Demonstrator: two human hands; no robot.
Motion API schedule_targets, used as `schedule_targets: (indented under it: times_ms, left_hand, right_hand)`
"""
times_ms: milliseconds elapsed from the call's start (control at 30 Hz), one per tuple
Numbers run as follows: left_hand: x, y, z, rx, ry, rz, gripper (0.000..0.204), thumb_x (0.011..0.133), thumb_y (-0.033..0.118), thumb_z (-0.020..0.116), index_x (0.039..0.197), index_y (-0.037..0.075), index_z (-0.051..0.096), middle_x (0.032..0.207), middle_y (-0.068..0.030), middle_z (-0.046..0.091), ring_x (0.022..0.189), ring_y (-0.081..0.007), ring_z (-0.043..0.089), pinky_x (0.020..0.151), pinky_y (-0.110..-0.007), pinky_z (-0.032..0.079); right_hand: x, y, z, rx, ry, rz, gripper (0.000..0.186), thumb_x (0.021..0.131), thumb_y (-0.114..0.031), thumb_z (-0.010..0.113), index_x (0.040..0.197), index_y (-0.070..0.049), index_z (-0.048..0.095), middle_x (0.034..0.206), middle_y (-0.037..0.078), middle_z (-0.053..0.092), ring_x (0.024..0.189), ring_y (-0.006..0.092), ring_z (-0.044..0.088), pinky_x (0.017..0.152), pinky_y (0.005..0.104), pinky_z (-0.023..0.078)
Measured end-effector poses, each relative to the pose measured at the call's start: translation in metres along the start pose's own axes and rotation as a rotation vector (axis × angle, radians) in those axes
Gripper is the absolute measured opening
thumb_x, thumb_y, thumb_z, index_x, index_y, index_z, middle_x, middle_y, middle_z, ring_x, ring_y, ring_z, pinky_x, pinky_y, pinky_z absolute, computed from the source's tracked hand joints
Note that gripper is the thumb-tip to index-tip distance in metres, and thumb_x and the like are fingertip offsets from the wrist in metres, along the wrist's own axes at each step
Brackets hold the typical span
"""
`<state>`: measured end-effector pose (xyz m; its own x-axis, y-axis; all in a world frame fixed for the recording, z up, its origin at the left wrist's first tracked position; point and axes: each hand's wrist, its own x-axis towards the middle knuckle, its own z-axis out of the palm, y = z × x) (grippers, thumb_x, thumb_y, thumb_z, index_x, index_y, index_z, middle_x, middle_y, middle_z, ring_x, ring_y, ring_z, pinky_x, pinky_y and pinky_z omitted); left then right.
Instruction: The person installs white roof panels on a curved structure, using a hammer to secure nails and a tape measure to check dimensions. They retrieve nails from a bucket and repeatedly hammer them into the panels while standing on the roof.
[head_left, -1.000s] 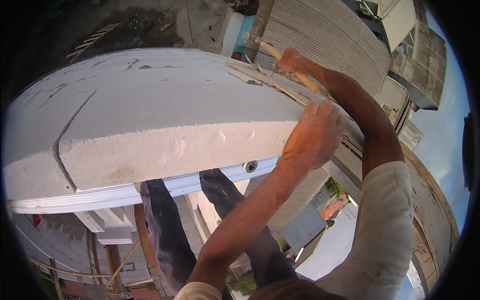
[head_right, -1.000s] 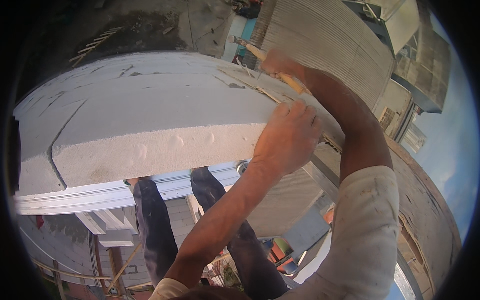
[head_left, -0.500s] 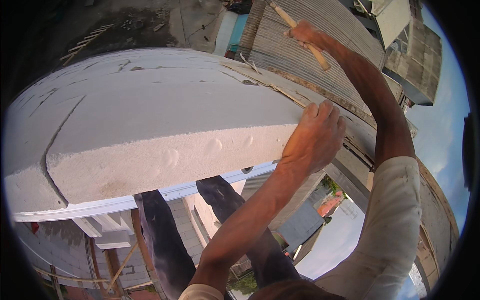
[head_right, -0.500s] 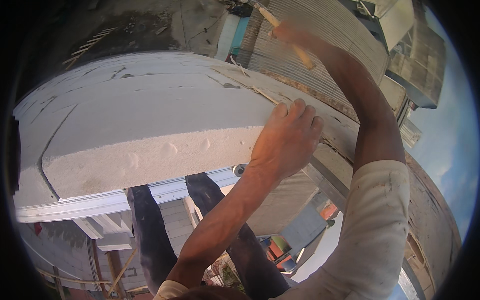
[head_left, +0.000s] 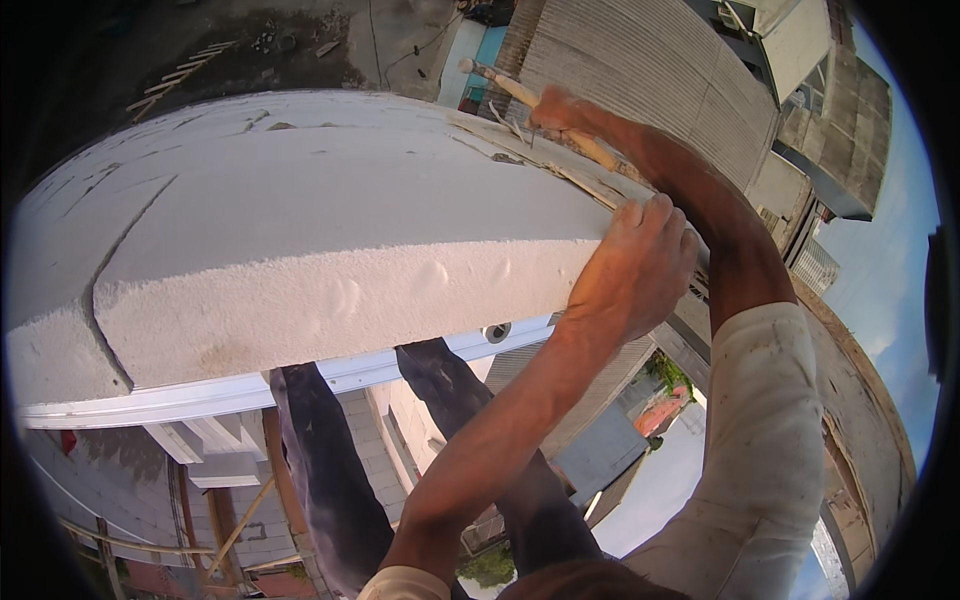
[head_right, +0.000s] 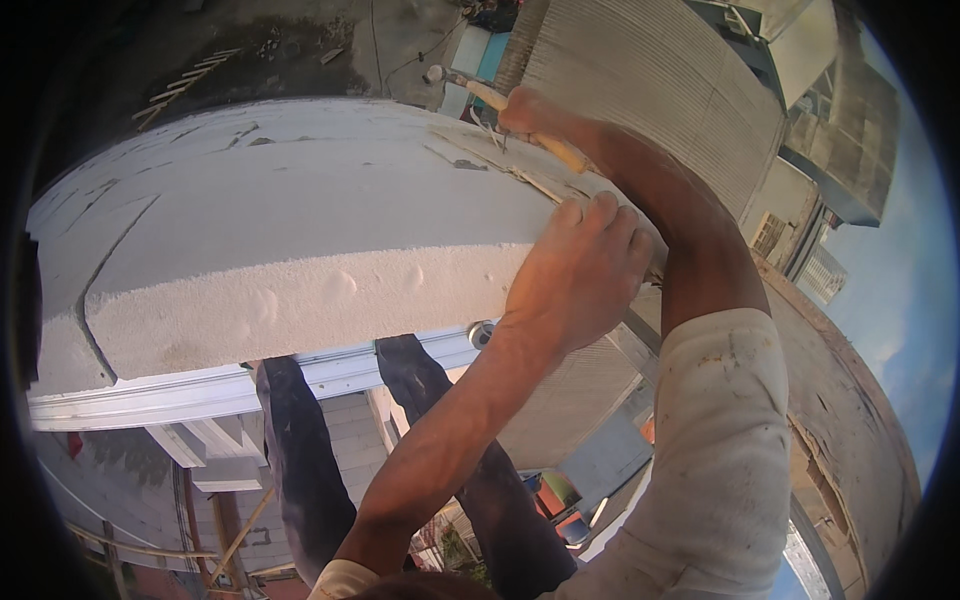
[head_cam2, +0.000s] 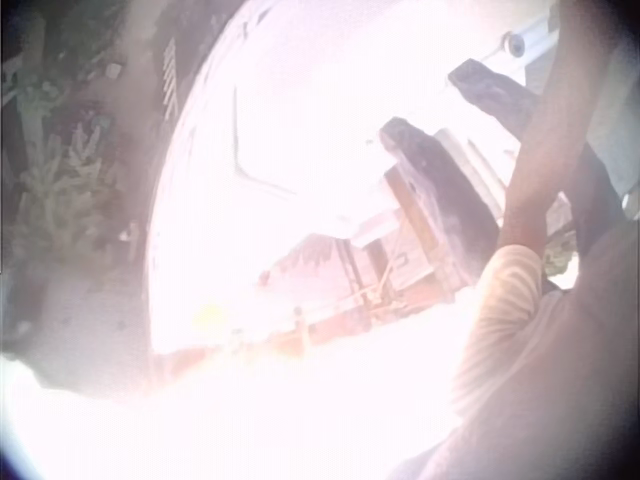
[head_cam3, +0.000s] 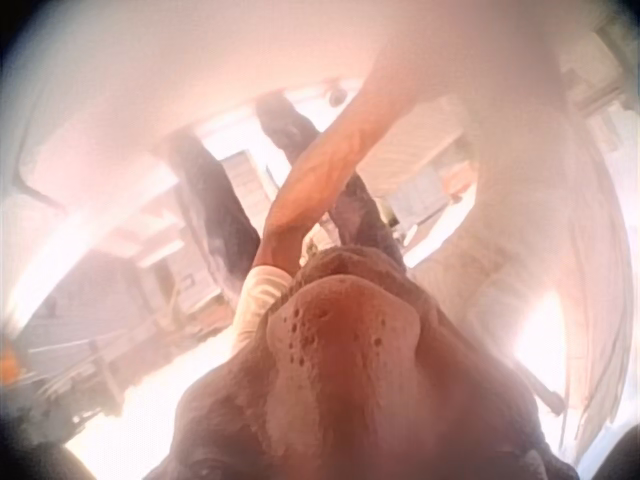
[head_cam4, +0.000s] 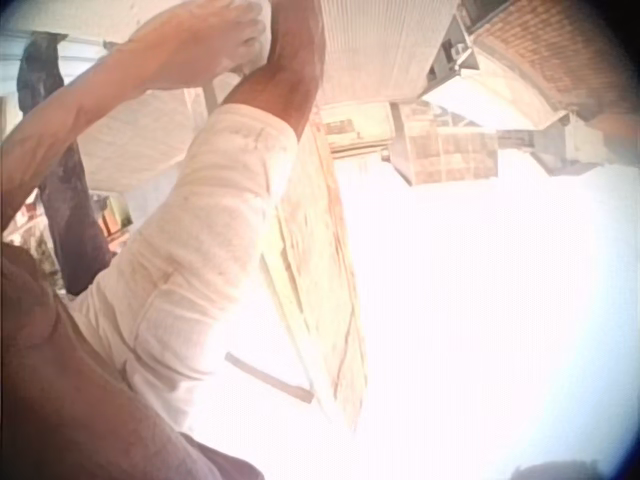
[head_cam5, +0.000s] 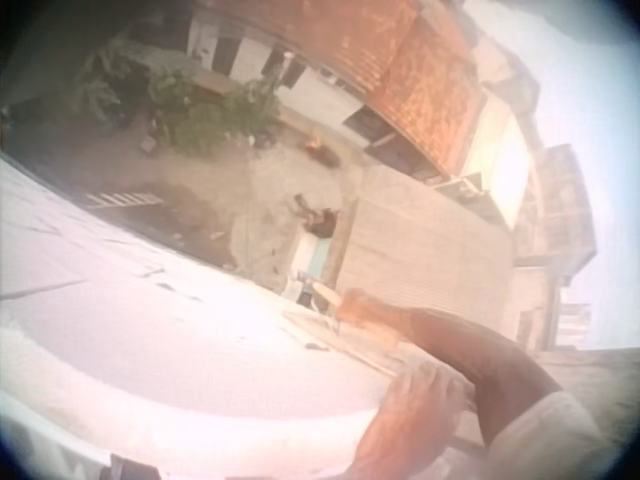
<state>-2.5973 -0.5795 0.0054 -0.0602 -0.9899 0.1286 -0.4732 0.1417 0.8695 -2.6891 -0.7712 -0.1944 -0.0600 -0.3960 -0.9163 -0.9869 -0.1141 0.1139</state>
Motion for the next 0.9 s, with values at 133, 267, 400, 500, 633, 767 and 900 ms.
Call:
schedule_targets:
  times_ms: [133, 267, 400, 500, 633, 767, 900]
  left_hand:
    - [0.0, 0.002, -0.002, -0.005, -0.021, -0.005, 0.021, 0.089, 0.018, 0.065, 0.106, 0.007, 0.072, 0.106, -0.0064, 0.063, 0.117, -0.0253, 0.052, 0.093, -0.039, 0.044]
    - [0.0, -0.001, 0.002, -0.026, 0.009, -0.02, 0.021, 0.089, 0.02, 0.066, 0.105, 0.007, 0.072, 0.106, -0.0061, 0.063, 0.117, -0.0253, 0.052, 0.092, -0.039, 0.044]
    - [0.0, 0.0, 0.001, -0.046, -0.012, -0.027, 0.02, 0.087, 0.021, 0.067, 0.101, 0.007, 0.072, 0.105, -0.0058, 0.063, 0.116, -0.0252, 0.052, 0.091, -0.039, 0.044]
    - [-0.001, 0.004, 0.002, -0.098, 0.013, 0.004, 0.019, 0.087, 0.022, 0.068, 0.098, 0.008, 0.072, 0.101, -0.0052, 0.062, 0.113, -0.0251, 0.052, 0.09, -0.039, 0.044]
    - [-0.001, -0.005, 0.003, -0.046, 0.055, 0.0, 0.017, 0.086, 0.023, 0.069, 0.094, 0.008, 0.071, 0.095, -0.0044, 0.06, 0.107, -0.0242, 0.052, 0.087, -0.039, 0.044]
    - [0.003, -0.005, 0.003, -0.019, 0.084, 0.002, 0.016, 0.086, 0.023, 0.068, 0.092, 0.009, 0.07, 0.093, -0.0035, 0.06, 0.104, -0.023, 0.052, 0.085, -0.038, 0.044]
    - [-0.001, -0.001, 0.0, 0.02, 0.041, 0.017, 0.016, 0.088, 0.023, 0.067, 0.096, 0.009, 0.07, 0.095, -0.0032, 0.06, 0.105, -0.0225, 0.052, 0.085, -0.038, 0.044]
  right_hand:
    - [0.005, 0.012, -0.005, -0.057, -0.004, -0.045, 0.03, 0.088, -0.019, 0.074, 0.068, 0.003, 0.071, 0.055, 0.01, 0.06, 0.046, 0.0212, 0.056, 0.053, 0.0413, 0.046]
    - [0.014, 0.026, -0.035, -0.165, 0.085, -0.268, 0.034, 0.094, -0.022, 0.074, 0.074, 0.004, 0.066, 0.052, 0.007, 0.056, 0.039, 0.0167, 0.05, 0.039, 0.0369, 0.041]
    - [0.028, 0.047, -0.094, -0.155, 0.333, -0.264, 0.033, 0.096, -0.025, 0.073, 0.078, 0.002, 0.065, 0.052, 0.007, 0.055, 0.038, 0.016, 0.048, 0.039, 0.0356, 0.04]
    - [0.038, 0.091, -0.063, -0.261, 0.346, -0.518, 0.033, 0.096, -0.026, 0.073, 0.079, 0.001, 0.066, 0.052, 0.007, 0.055, 0.039, 0.0159, 0.048, 0.038, 0.0351, 0.04]
    - [0.003, 0.029, 0.005, -0.256, 0.095, -0.176, 0.03, 0.092, -0.021, 0.075, 0.074, 0.002, 0.066, 0.052, 0.008, 0.055, 0.042, 0.017, 0.051, 0.04, 0.0364, 0.039]
    - [-0.014, 0.008, -0.01, 0.066, -0.032, -0.048, 0.03, 0.088, -0.018, 0.075, 0.067, 0.002, 0.066, 0.051, 0.008, 0.055, 0.042, 0.0184, 0.053, 0.044, 0.0384, 0.04]
    - [-0.014, 0.017, -0.002, 0.111, -0.008, -0.035, 0.033, 0.088, -0.02, 0.076, 0.064, -0.001, 0.066, 0.051, 0.007, 0.055, 0.041, 0.0166, 0.05, 0.042, 0.0377, 0.037]
